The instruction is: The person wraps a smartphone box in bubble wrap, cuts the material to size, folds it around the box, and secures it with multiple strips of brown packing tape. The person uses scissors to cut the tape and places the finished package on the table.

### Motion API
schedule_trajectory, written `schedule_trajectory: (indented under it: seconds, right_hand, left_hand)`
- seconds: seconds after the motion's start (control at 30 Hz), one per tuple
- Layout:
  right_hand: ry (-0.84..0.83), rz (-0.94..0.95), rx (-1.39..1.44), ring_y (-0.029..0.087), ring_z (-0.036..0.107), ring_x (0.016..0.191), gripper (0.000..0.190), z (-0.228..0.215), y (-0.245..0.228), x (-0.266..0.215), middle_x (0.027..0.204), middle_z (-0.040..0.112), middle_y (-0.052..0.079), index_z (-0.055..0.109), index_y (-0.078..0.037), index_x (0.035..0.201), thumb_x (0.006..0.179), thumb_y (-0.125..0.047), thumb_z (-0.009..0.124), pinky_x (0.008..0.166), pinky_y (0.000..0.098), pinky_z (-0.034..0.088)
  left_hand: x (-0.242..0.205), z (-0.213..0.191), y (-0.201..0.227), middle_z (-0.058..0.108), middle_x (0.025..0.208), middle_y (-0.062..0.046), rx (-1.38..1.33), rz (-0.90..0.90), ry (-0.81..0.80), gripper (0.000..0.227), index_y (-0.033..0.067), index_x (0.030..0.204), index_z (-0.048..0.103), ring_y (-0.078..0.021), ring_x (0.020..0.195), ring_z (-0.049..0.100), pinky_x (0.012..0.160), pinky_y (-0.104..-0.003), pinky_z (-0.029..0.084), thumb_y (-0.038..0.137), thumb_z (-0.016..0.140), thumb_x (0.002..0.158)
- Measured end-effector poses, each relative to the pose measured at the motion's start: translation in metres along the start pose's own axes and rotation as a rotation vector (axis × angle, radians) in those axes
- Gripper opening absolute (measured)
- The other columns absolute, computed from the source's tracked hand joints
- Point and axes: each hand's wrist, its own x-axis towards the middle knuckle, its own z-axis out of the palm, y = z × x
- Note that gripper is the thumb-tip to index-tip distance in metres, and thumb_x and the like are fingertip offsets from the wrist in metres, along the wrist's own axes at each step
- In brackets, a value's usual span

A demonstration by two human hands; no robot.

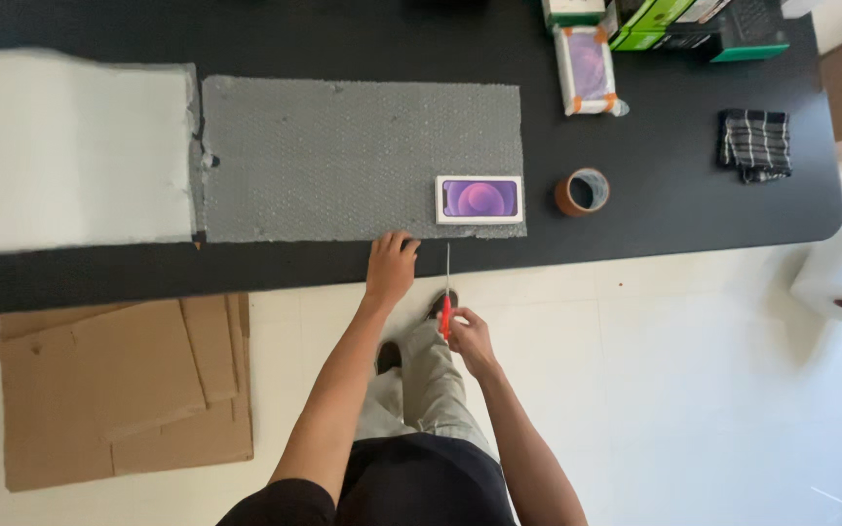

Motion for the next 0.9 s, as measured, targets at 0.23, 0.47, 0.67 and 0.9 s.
schedule_trajectory:
  seconds: [0.23,0.47,0.67,0.9]
  right_hand:
    - [-0.116,0.106,0.087,0.007,0.039,0.044,0.012,0.026,-0.031,-0.003,0.060,0.055,0.005,0.071,-0.010,0.096,0.096,-0.020,0.077,0.038,0.0183,0.027]
    - [-0.190,0.110,0.148,0.007,0.040,0.047,0.013,0.035,-0.048,0.005,0.065,0.056,0.005,0.066,-0.014,0.095,0.099,-0.025,0.073,0.039,0.0161,0.026]
    - [-0.206,0.110,0.118,0.010,0.035,0.044,0.019,0.037,-0.042,0.026,0.067,0.062,0.011,0.069,-0.011,0.101,0.100,-0.029,0.075,0.039,0.0187,0.027]
    - [-0.204,0.081,0.118,0.010,0.038,0.045,0.018,0.047,-0.054,0.028,0.069,0.063,0.011,0.068,-0.010,0.104,0.101,-0.028,0.072,0.040,0.0199,0.029]
  left_hand:
    - [0.006,-0.005,0.013,0.056,0.124,-0.003,-0.146,-0.152,0.081,0.025,0.0181,0.128,0.068,-0.0237,0.127,0.054,0.104,-0.043,0.048,0.019,0.063,0.103]
    - [0.015,-0.008,0.017,0.056,0.121,-0.004,-0.135,-0.163,0.157,0.024,0.0159,0.126,0.068,-0.0243,0.123,0.056,0.100,-0.042,0.049,0.020,0.067,0.102]
    - [0.027,0.007,0.011,0.054,0.108,0.000,0.040,-0.015,0.344,0.011,0.0178,0.105,0.070,-0.0199,0.108,0.056,0.088,-0.038,0.047,0.023,0.075,0.097]
    - [0.036,0.020,0.004,0.053,0.096,0.001,0.082,0.081,0.520,0.015,0.0188,0.088,0.068,-0.0192,0.089,0.054,0.076,-0.035,0.042,0.019,0.063,0.102]
